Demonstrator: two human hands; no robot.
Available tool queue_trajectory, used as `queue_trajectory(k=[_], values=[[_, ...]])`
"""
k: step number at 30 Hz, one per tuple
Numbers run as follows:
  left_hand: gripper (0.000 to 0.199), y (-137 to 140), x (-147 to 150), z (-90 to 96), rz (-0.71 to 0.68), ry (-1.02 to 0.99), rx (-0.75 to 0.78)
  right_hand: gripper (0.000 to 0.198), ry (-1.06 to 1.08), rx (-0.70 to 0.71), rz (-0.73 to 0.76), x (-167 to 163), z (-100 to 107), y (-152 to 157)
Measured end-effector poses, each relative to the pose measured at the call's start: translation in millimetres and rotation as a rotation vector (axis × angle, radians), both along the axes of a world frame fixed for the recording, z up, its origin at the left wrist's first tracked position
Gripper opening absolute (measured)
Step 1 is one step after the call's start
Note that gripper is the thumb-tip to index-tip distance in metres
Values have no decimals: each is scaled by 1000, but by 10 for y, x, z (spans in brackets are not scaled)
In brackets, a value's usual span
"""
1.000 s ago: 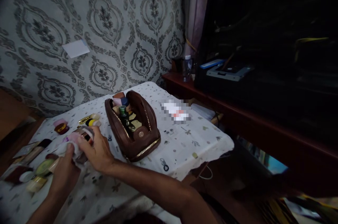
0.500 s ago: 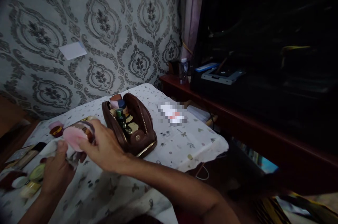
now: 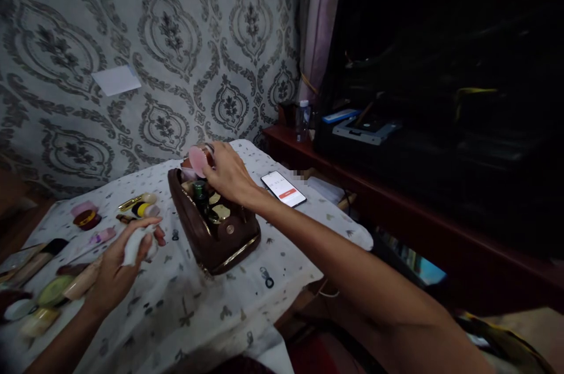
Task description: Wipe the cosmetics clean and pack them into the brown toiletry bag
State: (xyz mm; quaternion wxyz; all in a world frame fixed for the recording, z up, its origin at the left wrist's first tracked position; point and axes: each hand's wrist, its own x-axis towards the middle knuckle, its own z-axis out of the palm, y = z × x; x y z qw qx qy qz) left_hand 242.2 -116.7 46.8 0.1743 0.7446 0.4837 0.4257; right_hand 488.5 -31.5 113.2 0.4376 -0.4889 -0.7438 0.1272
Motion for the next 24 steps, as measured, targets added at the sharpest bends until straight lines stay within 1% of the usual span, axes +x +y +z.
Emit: queue_trajectory(k=[2,4,7,9,12,16,20,24], values=[[28,10,-19,-44,-91,118,31,27,-248,0,-72,-18,13,68],[27,21,-31,-98,-165,201,55,29,-414,0,-115,-63,31,111],[29,35,-69,-205,-251,286,46,30,-587,18,-138,-123,69,164],[32,40,-114,-289,-289,332,28,31,-665,3,-135,-150,99,197],[40,44,-184,-410,-318,367,17,31,-744,-50,-112,-198,136,244],[41,48,-239,-558,-325,358,-23,28,-794,-122,-39,-301,131,337],[44,50,-269,-733,-347,355,-77,28,-789,-188,-33,-416,43,499],[48,45,-290,-892,-347,338,-65,33,-751,-286,-51,-478,-63,658]])
